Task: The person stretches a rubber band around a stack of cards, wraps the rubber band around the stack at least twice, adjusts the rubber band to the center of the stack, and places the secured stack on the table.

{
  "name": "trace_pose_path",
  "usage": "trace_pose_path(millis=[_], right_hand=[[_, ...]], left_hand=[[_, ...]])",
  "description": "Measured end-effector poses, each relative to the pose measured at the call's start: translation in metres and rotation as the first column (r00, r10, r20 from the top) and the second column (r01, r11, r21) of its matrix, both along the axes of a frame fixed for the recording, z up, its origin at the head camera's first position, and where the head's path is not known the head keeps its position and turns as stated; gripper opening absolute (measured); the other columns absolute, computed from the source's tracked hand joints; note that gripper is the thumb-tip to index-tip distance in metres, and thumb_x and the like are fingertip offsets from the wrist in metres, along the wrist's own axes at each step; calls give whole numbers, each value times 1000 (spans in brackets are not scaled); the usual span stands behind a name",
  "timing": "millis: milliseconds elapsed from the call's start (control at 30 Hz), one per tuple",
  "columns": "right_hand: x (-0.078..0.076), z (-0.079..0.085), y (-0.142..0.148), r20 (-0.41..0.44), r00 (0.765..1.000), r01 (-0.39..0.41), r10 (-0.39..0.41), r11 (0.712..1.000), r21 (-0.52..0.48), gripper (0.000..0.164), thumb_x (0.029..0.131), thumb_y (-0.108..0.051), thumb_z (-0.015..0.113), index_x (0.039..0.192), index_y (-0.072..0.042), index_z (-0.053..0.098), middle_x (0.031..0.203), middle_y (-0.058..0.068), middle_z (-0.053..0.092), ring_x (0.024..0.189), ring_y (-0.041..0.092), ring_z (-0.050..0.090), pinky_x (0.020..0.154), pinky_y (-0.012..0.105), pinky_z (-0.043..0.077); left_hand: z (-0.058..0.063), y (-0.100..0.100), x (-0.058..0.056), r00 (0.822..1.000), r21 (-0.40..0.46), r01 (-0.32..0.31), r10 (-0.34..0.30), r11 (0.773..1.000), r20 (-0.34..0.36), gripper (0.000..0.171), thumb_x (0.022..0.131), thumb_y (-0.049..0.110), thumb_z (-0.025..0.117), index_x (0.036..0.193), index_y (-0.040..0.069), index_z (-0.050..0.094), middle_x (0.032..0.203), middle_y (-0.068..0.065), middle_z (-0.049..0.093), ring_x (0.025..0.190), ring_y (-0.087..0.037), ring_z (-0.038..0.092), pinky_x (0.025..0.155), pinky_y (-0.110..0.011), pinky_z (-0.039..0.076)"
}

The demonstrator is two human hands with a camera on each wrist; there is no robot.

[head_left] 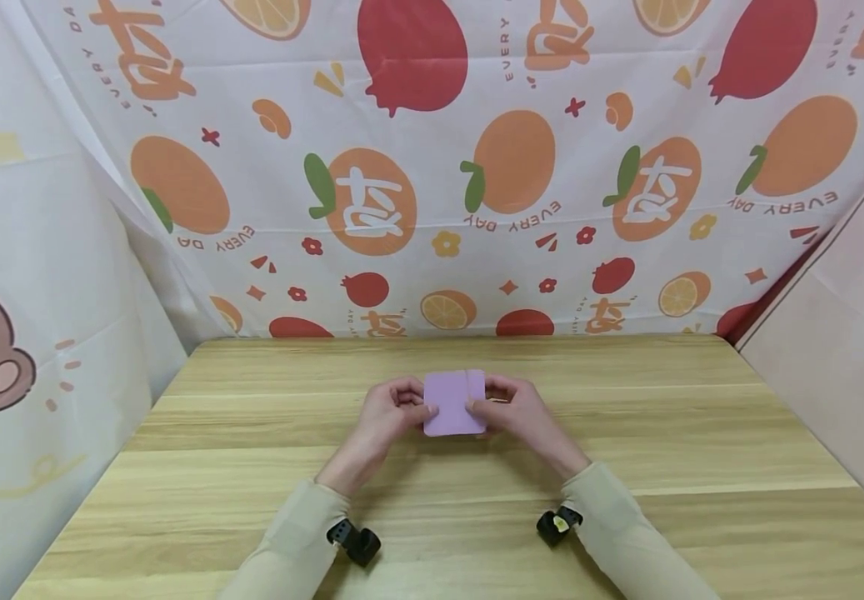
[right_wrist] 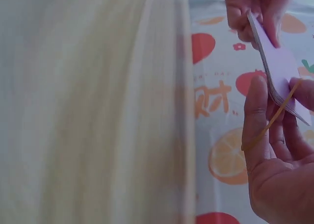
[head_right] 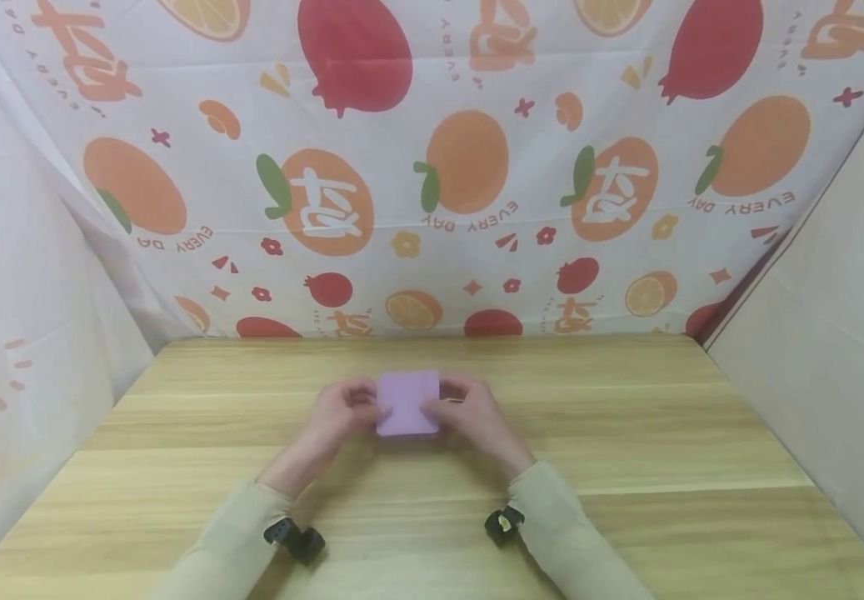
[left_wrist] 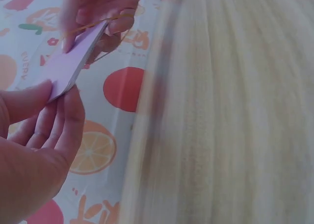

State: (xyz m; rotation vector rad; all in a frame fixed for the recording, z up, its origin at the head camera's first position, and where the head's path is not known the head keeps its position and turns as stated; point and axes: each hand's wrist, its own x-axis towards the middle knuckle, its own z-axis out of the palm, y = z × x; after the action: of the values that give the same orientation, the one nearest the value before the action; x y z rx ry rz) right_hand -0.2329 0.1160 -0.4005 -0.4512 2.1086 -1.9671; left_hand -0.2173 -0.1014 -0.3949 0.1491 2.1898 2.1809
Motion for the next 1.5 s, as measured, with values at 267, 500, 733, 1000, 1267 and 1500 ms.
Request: trace_pose_path(millis=[267, 500, 733, 1000, 1267, 1500], right_hand=[[2, -11, -5, 217, 963, -105, 161, 963, -249, 33, 96, -2, 61, 125, 13, 54, 107, 27, 63, 90, 21, 67, 87, 36, 54], [8, -13, -9, 259, 926, -216, 275, 948, -232, 34, 93, 2, 63, 126, 9, 58, 128, 29, 57, 107, 29, 66, 93, 38, 50], [24, -6, -20, -51, 938, -341, 343, 939, 54, 28, 89, -15, 74, 109, 4, 71, 105, 10, 72, 97, 31, 68, 83, 42, 56], [51, 9, -32, -277, 874, -369, 399, 916, 156, 27, 93, -14, 67, 116, 0, 71, 91, 9, 74, 77, 22, 71, 71, 34, 58], [61, 11, -45, -521, 813, -1, 260, 895, 446, 62, 103, -31, 47, 157, -32, 17, 116, 6, 62, 70, 10, 65, 64, 20, 53], [58, 7, -47, -272, 959, 59, 79, 883, 465, 70, 105, -39, 39, 155, -34, -9, 102, 4, 56, 62, 17, 63, 59, 28, 53]], left_hand=[[10, -6, -4, 990, 129, -138, 134, 982, 38, 13, 83, -11, 67, 89, -6, 57, 72, -6, 60, 65, -14, 60, 61, -28, 55], [20, -13, -5, 976, 222, -217, 214, 950, 41, 13, 84, -12, 67, 89, -7, 56, 70, -4, 61, 62, -12, 61, 60, -26, 54], [19, -22, -7, 952, 236, -304, 301, 923, 49, 12, 83, -15, 64, 89, -10, 55, 69, -4, 61, 59, -12, 61, 57, -27, 54], [13, -27, -10, 946, 162, -319, 304, 934, 113, 8, 82, -13, 64, 87, -12, 58, 72, -7, 61, 59, -15, 62, 62, -30, 55], [15, -24, -8, 951, 135, -299, 285, 945, 118, 10, 82, -11, 64, 90, -13, 59, 71, -7, 62, 61, -14, 62, 61, -28, 55], [14, -18, -4, 956, 98, -288, 280, 953, 82, 9, 82, -11, 65, 86, -11, 57, 69, -6, 60, 59, -14, 60, 56, -26, 53]])
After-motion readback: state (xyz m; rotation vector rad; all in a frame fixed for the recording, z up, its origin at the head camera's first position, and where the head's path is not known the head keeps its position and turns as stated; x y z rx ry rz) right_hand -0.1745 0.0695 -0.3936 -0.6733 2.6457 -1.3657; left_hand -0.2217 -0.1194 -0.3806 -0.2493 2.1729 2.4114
